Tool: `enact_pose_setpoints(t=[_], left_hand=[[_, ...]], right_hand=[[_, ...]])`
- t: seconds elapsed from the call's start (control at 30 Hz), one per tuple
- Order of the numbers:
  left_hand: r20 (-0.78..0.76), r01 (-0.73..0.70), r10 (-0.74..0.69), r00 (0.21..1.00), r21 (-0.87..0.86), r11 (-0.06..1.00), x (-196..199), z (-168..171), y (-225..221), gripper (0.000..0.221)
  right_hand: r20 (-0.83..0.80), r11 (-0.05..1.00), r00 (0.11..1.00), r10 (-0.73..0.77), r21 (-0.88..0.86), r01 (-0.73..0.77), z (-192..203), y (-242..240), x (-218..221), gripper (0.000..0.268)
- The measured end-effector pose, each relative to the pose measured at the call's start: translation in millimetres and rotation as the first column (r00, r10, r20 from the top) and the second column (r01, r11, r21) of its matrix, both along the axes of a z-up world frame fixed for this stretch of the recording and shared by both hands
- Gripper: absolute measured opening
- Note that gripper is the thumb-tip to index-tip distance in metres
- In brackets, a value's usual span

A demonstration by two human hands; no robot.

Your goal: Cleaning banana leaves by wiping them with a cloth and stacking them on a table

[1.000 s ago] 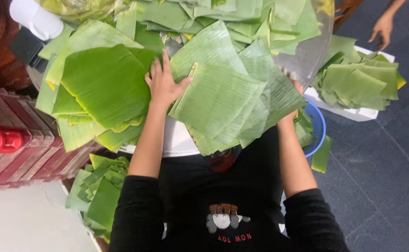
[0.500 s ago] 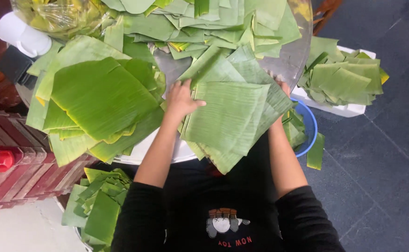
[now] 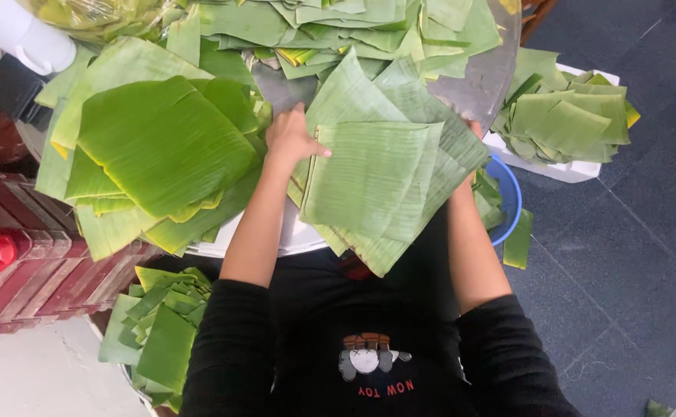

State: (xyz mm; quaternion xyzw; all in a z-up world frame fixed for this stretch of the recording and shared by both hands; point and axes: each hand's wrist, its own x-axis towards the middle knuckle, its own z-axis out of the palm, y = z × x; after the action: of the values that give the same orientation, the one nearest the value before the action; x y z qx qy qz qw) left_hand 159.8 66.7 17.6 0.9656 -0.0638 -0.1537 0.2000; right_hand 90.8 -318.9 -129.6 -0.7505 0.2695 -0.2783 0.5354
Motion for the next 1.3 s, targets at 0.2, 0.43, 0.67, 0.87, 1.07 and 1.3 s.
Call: enact_pose_setpoints(t=[0.2, 0.43, 0.67, 0.87, 1.07, 1.3], left_hand=[[0.065, -0.025, 0.036, 0.997, -0.168, 0.986, -33, 41, -4, 0.086], [-0.001, -0.056, 0.057, 0.998, -0.204, 0.977, -34, 19, -6, 0.080], [-0.091, -0.030, 0.001, 0.996, -0.318, 0.948, -54, 20, 7, 0.070], [-0.058, -0.010, -0.023, 0.998, -0.514, 0.858, -40, -1, 32, 0.072], [0.029, -0.085, 0.110, 0.994, -0.455, 0.886, -62, 21, 44, 0.049], [0.332, -0.087, 0.189, 0.924, -0.296, 0.951, -78, 18, 46, 0.030]], right_hand=[[-0.140, 0.985, 0.984, 0.111, 0.145, -0.090, 27, -2, -143, 0.055], [-0.217, 0.934, 0.909, 0.357, 0.107, -0.341, 24, 29, -175, 0.045], [-0.194, 0.970, 0.954, 0.229, 0.123, -0.208, 46, 66, -115, 0.033], [-0.253, 0.902, 0.866, 0.432, 0.107, -0.418, 75, 79, -78, 0.032], [-0.452, 0.894, 0.861, 0.232, -0.249, -0.372, 73, 47, -87, 0.033], [-0.124, 0.916, 0.908, 0.400, 0.048, -0.397, 66, 47, -145, 0.019]])
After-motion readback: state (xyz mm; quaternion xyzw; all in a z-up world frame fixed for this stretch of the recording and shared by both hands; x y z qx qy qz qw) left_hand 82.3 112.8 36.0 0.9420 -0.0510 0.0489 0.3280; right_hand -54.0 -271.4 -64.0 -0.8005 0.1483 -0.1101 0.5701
